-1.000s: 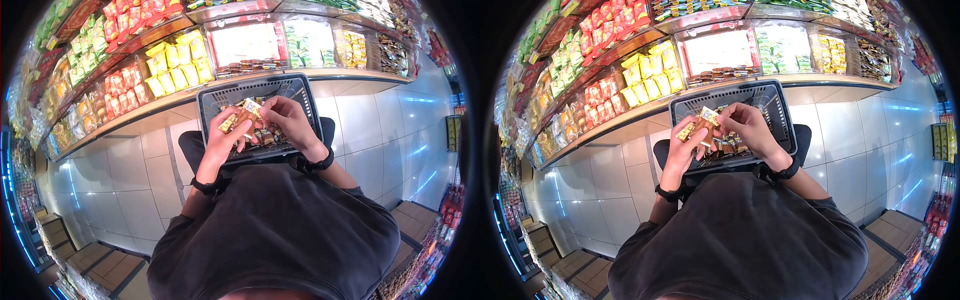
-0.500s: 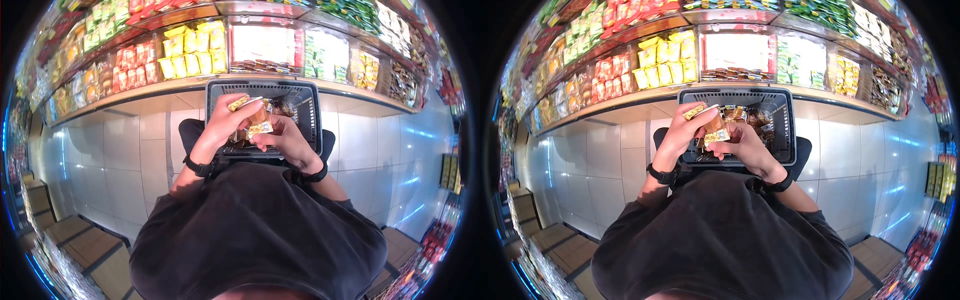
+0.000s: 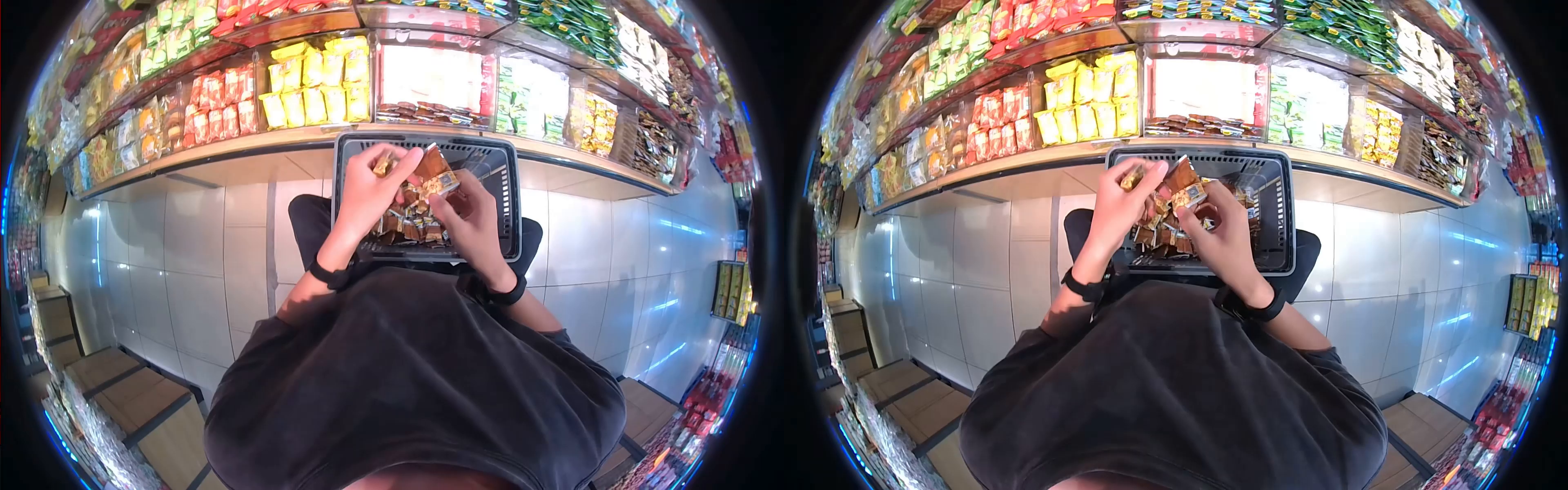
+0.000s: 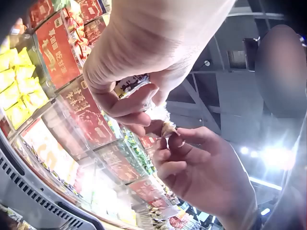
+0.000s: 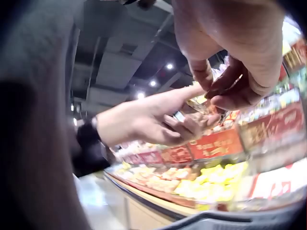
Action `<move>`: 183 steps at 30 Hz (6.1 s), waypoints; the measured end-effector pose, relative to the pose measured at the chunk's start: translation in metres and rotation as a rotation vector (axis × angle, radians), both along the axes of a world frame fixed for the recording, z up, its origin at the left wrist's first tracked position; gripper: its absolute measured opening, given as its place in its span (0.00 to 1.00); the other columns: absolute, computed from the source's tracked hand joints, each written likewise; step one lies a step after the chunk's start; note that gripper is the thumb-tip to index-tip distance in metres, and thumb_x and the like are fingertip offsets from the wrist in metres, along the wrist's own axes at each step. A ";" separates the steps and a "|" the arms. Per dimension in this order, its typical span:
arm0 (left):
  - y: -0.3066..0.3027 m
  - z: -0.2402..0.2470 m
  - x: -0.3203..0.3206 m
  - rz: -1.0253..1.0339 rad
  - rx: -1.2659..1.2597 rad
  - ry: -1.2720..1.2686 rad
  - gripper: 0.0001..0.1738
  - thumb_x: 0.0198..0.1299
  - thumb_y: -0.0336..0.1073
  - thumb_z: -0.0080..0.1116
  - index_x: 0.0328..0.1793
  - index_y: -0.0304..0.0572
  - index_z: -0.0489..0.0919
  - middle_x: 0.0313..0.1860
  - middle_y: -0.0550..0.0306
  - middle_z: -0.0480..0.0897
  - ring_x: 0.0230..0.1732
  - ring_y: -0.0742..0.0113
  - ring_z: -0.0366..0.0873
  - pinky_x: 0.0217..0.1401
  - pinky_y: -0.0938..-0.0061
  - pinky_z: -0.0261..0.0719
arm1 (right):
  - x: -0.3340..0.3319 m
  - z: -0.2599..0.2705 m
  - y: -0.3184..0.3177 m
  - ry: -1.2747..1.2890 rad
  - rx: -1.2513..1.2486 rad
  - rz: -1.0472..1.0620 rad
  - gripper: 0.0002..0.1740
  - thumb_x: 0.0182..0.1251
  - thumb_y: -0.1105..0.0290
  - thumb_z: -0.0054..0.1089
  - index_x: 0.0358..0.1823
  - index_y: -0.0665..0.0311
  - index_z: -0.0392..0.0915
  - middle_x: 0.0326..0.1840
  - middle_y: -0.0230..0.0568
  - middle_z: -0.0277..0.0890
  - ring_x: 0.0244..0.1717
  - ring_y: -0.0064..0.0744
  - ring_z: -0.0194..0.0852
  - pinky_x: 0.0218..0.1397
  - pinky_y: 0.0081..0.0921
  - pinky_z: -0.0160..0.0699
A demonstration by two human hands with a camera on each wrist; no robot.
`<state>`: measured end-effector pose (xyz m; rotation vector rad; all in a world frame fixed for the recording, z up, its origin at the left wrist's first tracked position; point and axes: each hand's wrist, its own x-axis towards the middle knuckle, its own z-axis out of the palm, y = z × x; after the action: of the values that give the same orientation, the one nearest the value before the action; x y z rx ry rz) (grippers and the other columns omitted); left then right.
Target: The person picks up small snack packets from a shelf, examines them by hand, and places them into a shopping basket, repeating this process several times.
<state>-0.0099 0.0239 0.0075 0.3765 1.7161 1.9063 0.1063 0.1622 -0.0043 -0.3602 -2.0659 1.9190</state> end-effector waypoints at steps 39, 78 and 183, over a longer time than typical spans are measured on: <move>-0.029 -0.074 0.001 -0.155 -0.043 -0.093 0.08 0.65 0.31 0.69 0.44 0.32 0.86 0.33 0.57 0.89 0.25 0.78 0.81 0.24 0.83 0.73 | -0.131 -0.036 0.184 -0.083 1.011 0.084 0.08 0.65 0.75 0.66 0.40 0.67 0.75 0.31 0.45 0.79 0.38 0.41 0.84 0.41 0.39 0.81; -0.027 -0.098 0.008 -0.200 -0.040 -0.180 0.08 0.66 0.33 0.68 0.46 0.37 0.84 0.35 0.60 0.88 0.31 0.79 0.83 0.27 0.84 0.72 | -0.200 -0.142 0.237 -0.463 1.343 0.604 0.21 0.56 0.71 0.62 0.53 0.61 0.78 0.43 0.53 0.85 0.49 0.57 0.84 0.55 0.47 0.79; 0.002 -0.080 0.006 -0.017 0.467 -0.591 0.14 0.74 0.35 0.58 0.59 0.35 0.78 0.53 0.48 0.86 0.49 0.58 0.88 0.54 0.64 0.89 | -0.014 -0.038 0.016 -0.082 -0.669 0.041 0.18 0.81 0.62 0.56 0.50 0.73 0.83 0.41 0.39 0.85 0.37 0.23 0.83 0.45 0.20 0.83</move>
<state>-0.0036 0.0254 -0.0729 -0.0182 0.8860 2.1190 0.0927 0.1783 -0.0419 -0.5451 -1.4173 2.6193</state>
